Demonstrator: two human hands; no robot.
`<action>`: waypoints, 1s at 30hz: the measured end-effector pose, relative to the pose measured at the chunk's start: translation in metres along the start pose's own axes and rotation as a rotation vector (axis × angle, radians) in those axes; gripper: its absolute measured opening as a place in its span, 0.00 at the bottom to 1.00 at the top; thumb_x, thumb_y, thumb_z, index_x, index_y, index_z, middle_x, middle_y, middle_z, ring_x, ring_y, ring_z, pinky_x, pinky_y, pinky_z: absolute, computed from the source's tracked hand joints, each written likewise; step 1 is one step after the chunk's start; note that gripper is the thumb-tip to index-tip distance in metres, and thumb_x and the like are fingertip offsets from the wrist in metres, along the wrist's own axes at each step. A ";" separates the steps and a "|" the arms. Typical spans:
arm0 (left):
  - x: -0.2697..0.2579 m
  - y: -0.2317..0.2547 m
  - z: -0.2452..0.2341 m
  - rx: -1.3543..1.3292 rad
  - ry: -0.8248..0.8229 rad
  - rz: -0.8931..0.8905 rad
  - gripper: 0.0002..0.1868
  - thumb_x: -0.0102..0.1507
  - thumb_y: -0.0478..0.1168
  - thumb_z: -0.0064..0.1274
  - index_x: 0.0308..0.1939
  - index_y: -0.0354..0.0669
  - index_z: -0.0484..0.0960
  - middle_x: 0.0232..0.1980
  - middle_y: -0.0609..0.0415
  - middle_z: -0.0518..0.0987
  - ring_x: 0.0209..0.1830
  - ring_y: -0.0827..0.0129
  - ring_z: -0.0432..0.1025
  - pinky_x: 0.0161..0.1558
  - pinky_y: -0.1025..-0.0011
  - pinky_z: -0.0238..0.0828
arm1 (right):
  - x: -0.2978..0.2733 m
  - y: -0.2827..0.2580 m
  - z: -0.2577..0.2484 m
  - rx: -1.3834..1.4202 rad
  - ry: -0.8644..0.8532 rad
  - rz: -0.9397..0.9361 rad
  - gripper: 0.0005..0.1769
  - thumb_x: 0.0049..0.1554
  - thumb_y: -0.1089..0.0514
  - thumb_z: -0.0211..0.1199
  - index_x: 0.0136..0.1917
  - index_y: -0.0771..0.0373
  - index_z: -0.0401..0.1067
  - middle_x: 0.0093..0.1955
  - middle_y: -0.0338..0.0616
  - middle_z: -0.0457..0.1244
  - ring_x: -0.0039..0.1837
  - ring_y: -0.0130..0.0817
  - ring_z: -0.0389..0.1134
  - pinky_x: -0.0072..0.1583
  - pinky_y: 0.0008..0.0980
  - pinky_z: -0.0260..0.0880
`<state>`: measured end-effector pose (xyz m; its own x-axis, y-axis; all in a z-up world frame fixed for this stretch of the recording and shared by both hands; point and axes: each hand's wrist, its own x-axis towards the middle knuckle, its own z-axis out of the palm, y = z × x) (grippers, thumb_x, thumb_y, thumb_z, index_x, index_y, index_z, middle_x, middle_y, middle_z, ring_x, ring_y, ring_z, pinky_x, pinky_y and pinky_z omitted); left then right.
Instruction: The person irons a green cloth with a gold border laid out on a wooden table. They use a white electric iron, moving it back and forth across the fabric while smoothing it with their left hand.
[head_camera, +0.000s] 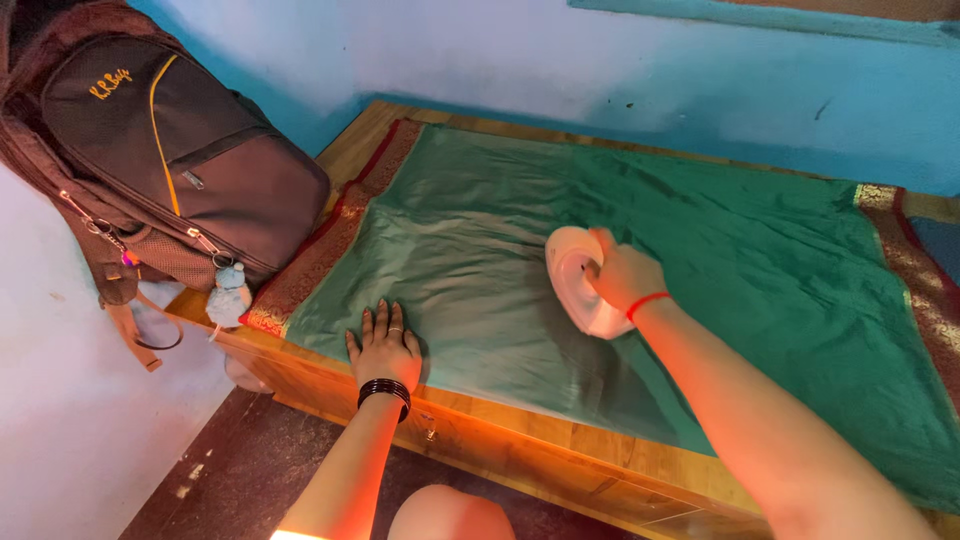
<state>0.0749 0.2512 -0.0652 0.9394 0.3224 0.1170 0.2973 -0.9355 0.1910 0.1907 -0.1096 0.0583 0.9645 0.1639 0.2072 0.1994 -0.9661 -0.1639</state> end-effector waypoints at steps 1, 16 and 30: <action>0.000 0.000 0.000 -0.004 0.004 0.001 0.32 0.69 0.53 0.29 0.79 0.60 0.54 0.84 0.64 0.48 0.83 0.65 0.41 0.78 0.49 0.31 | 0.008 0.001 0.001 0.013 -0.001 0.020 0.35 0.59 0.44 0.59 0.77 0.48 0.56 0.51 0.55 0.70 0.54 0.56 0.72 0.55 0.54 0.72; 0.001 -0.003 0.002 0.009 -0.015 0.011 0.34 0.68 0.53 0.26 0.80 0.60 0.51 0.84 0.63 0.45 0.83 0.65 0.39 0.78 0.50 0.29 | -0.053 0.041 -0.047 0.087 -0.224 -0.150 0.36 0.55 0.41 0.63 0.75 0.38 0.58 0.53 0.50 0.70 0.55 0.52 0.72 0.55 0.48 0.71; 0.002 -0.006 0.014 0.020 0.075 0.014 0.32 0.68 0.54 0.30 0.78 0.60 0.58 0.83 0.63 0.51 0.83 0.64 0.44 0.78 0.49 0.33 | -0.052 0.046 -0.050 0.071 -0.203 -0.296 0.27 0.49 0.45 0.69 0.60 0.46 0.67 0.47 0.45 0.71 0.52 0.49 0.72 0.52 0.49 0.70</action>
<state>0.0771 0.2550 -0.0795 0.9282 0.3185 0.1925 0.2883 -0.9424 0.1694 0.1407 -0.1727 0.0878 0.8766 0.4773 0.0615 0.4796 -0.8558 -0.1938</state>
